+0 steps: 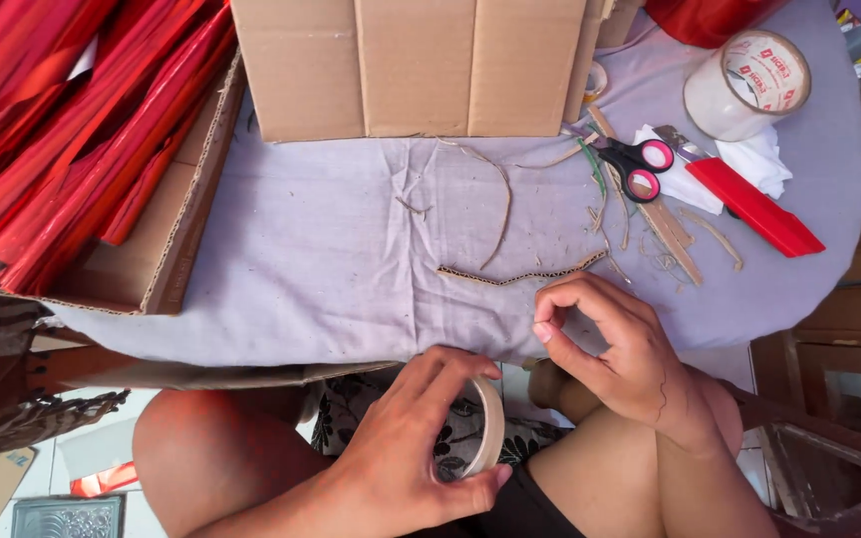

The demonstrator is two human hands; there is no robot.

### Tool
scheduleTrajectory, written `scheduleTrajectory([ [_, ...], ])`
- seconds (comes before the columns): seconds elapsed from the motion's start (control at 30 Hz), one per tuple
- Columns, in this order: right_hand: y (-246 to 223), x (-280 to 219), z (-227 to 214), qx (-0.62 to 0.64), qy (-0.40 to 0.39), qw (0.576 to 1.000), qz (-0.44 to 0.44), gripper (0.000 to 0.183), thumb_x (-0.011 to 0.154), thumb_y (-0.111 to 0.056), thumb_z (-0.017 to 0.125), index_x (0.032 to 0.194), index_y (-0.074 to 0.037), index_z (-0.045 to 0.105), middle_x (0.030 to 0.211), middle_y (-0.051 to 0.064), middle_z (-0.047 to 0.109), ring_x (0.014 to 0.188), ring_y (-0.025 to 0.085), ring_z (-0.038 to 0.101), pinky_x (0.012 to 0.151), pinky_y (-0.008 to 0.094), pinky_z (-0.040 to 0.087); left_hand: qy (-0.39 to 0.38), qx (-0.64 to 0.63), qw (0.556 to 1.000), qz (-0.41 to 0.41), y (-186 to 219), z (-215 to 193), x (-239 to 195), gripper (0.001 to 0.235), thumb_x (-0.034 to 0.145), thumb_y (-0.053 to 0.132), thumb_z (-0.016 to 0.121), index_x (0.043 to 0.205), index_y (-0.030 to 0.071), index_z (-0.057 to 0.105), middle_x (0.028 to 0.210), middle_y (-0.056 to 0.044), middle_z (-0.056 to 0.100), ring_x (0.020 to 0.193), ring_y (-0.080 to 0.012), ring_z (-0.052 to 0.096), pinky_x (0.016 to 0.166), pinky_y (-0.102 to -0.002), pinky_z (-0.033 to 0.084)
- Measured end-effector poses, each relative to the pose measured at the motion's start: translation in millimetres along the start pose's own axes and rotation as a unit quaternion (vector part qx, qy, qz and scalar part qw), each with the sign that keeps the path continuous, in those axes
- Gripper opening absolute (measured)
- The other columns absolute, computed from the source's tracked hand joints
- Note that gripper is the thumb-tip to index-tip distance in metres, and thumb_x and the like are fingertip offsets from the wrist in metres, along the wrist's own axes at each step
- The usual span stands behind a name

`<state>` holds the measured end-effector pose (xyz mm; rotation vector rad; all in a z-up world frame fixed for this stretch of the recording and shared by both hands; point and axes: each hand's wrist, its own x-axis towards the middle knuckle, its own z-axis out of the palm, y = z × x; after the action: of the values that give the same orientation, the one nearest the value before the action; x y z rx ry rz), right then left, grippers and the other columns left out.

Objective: The person assembles a small cardboard box by folding and taping the edges. They use scissors to cut tape and then fold the cardboard flaps to form the box structure. Finally, they place a red metallic cone into the box.

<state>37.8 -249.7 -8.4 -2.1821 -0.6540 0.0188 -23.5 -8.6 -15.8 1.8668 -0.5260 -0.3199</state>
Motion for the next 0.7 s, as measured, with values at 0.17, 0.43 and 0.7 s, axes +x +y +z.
scheduleTrajectory([
  [0.17, 6.1, -3.9, 2.4, -0.012, 0.030, 0.999, 0.007, 0.005, 0.097, -0.013, 0.063, 0.095, -0.008, 0.062, 0.089, 0.001, 0.066, 0.082, 0.015, 0.062, 0.083, 0.027, 0.048, -0.015, -0.028, 0.999, 0.001, 5.1, -8.5, 1.6, 0.057, 0.081, 0.036, 0.075, 0.131, 0.019, 0.056, 0.125, -0.006, 0.054, 0.114, -0.0231, 0.062, 0.100, -0.034, 0.046],
  [0.43, 2.7, -7.2, 5.9, 0.024, 0.072, 0.997, 0.008, 0.007, 0.097, -0.010, 0.063, 0.094, -0.004, 0.062, 0.089, 0.005, 0.066, 0.081, 0.015, 0.063, 0.082, 0.027, 0.051, -0.033, -0.054, 0.998, 0.013, 6.5, -19.6, 1.5, 0.054, 0.084, 0.038, 0.072, 0.132, 0.019, 0.057, 0.123, -0.006, 0.054, 0.111, -0.0208, 0.062, 0.099, -0.032, 0.047],
  [0.7, -8.3, -3.8, -17.4, 0.065, -0.038, 0.996, -0.043, 0.016, 0.094, -0.017, 0.063, 0.080, -0.008, 0.063, 0.075, 0.002, 0.067, 0.069, 0.017, 0.062, 0.071, 0.029, 0.049, -0.052, -0.141, 0.989, 0.007, 5.1, -34.5, 2.0, 0.047, 0.088, 0.034, 0.070, 0.131, 0.019, 0.058, 0.121, -0.002, 0.058, 0.107, -0.0148, 0.060, 0.080, -0.027, 0.049],
])
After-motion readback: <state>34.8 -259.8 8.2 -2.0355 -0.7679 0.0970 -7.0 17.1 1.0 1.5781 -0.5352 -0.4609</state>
